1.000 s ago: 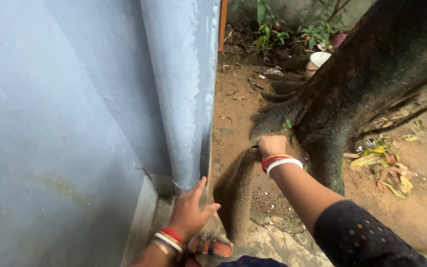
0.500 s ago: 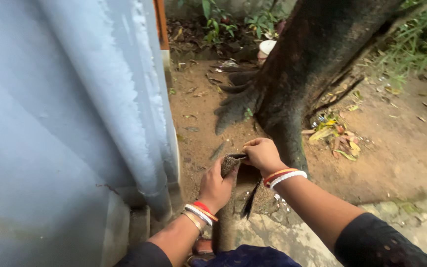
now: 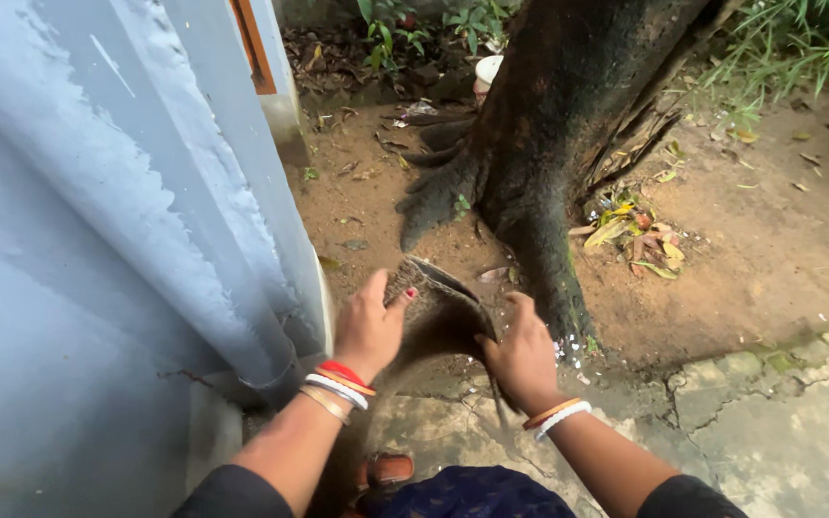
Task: The person retrieves a mat from behind a pipe, unrolls and shakes it to remove dust, cleans both sides by hand, and rolls it back up.
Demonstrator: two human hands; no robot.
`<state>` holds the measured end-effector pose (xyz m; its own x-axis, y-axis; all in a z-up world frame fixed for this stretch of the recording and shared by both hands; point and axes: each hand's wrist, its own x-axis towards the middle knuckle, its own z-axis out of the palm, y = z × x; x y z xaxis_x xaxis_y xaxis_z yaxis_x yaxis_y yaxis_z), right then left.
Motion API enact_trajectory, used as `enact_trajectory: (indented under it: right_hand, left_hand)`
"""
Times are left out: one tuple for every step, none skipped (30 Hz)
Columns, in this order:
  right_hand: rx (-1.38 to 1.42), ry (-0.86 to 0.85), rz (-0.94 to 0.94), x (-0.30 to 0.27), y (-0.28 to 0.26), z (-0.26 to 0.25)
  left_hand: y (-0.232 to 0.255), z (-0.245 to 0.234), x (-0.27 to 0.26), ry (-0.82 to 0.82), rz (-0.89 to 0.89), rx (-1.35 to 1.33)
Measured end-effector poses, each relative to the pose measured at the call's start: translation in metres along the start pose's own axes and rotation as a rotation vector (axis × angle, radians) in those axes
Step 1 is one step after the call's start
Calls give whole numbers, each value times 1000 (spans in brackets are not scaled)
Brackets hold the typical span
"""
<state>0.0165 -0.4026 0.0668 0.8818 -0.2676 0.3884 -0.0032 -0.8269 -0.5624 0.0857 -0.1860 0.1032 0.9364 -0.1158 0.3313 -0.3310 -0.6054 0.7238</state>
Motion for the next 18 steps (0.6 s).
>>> enact_trajectory:
  right_hand:
    - [4,-2,0,0,11,0]
    - [-72,-64,19,3,24,3]
    - [-148,-125,38,5,37,6]
    - [-143,-126,36,9,49,7]
    - [-101,-179,-46,15,59,9]
    - [-58,-232,-129,20,65,13]
    - [-54,-231,-132,23,66,16]
    - [42,-240,-166,30,64,17]
    - [139,-247,-199,38,59,17]
    - [142,-249,-201,44,50,15]
    - [170,-303,-179,50,40,13]
    - [198,-357,-158,56,28,11]
    - [202,-360,-161,64,17,9]
    - [233,-557,-69,72,8,7]
    - [262,-753,24,77,1,5]
    - [264,-754,23,79,-3,2]
    - [216,-846,14,81,-5,0]
    - [167,-939,5,83,-6,-1]
  left_hand:
    - [1,-7,2,0,-1,5]
    - [-1,-14,4,-32,21,16]
    - [-2,-20,7,-64,42,28]
    - [-3,-27,8,-62,42,34]
    - [-3,-33,8,-78,60,14]
    - [-4,-38,9,-93,79,-5]
    - [-7,-42,10,-90,79,-1]
    - [-10,-44,10,-116,78,-3]
    - [-14,-46,11,-141,77,-5]
    - [-19,-46,11,-139,74,-2]
    - [-26,-45,12,-187,69,-24]
    - [-34,-45,12,-234,63,-46]
    - [-42,-44,13,-231,60,-42]
    - [-49,-42,13,-219,152,-62]
    - [-55,-41,13,-209,243,-82]
    - [-59,-42,14,-208,242,-80]
    - [-60,-43,14,-218,121,-89]
    - [-60,-44,15,-230,0,-100]
